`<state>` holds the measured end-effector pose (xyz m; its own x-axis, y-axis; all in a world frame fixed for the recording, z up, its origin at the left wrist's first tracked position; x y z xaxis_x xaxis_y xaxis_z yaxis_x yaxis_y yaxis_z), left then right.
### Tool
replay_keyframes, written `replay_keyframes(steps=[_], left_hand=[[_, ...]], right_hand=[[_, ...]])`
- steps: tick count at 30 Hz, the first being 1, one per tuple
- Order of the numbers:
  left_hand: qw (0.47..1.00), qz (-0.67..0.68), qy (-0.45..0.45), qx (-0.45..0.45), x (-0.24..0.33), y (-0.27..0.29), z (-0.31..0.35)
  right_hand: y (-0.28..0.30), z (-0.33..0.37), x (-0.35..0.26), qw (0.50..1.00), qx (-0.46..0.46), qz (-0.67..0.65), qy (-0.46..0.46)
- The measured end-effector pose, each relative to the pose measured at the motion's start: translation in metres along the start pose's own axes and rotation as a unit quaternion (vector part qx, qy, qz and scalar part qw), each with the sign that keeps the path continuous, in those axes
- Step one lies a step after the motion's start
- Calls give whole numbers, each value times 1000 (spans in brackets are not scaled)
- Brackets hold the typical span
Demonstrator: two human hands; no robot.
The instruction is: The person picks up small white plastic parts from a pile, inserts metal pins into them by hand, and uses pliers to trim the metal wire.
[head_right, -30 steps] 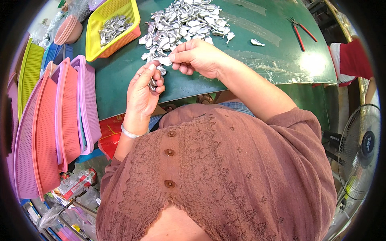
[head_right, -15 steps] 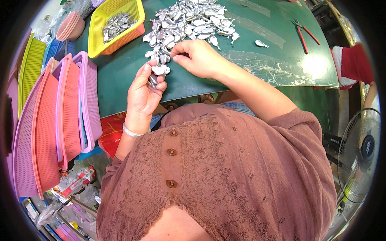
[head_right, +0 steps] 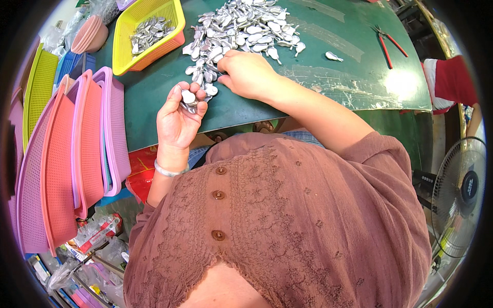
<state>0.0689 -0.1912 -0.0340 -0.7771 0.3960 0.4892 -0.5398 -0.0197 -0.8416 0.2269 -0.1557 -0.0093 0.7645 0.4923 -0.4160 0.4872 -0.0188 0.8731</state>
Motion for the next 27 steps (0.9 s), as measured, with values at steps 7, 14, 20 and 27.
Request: replay_keyframes(steps=[7,14,20,27], left_hand=[[998,5,0,61,6,7,1],[994,-64,-1,91,5,6,3],[990,-105,-7,97,5,3,6],[984,-152,-2,89,1,-3,5]], right_hand=[[-7,-11,-17,999,-9,28,34],[-8,-11,-11,999,-4,38,15],[-5,-4,6,988,-23,-139,-60],[4,8,7,833,-115,-475,-261]])
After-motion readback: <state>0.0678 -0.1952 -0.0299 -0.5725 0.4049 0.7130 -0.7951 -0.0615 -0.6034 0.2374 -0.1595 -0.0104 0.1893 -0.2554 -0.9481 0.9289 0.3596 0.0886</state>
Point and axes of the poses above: each hand's wrist, its own z-axis away from the middle knuckle, its own y-axis out of the back of the hand, x = y × z, the point moved 4 cm from there along -z, towards the middle knuckle, and after that the axes turned 3 degrees about z, right-handed, at the moved point
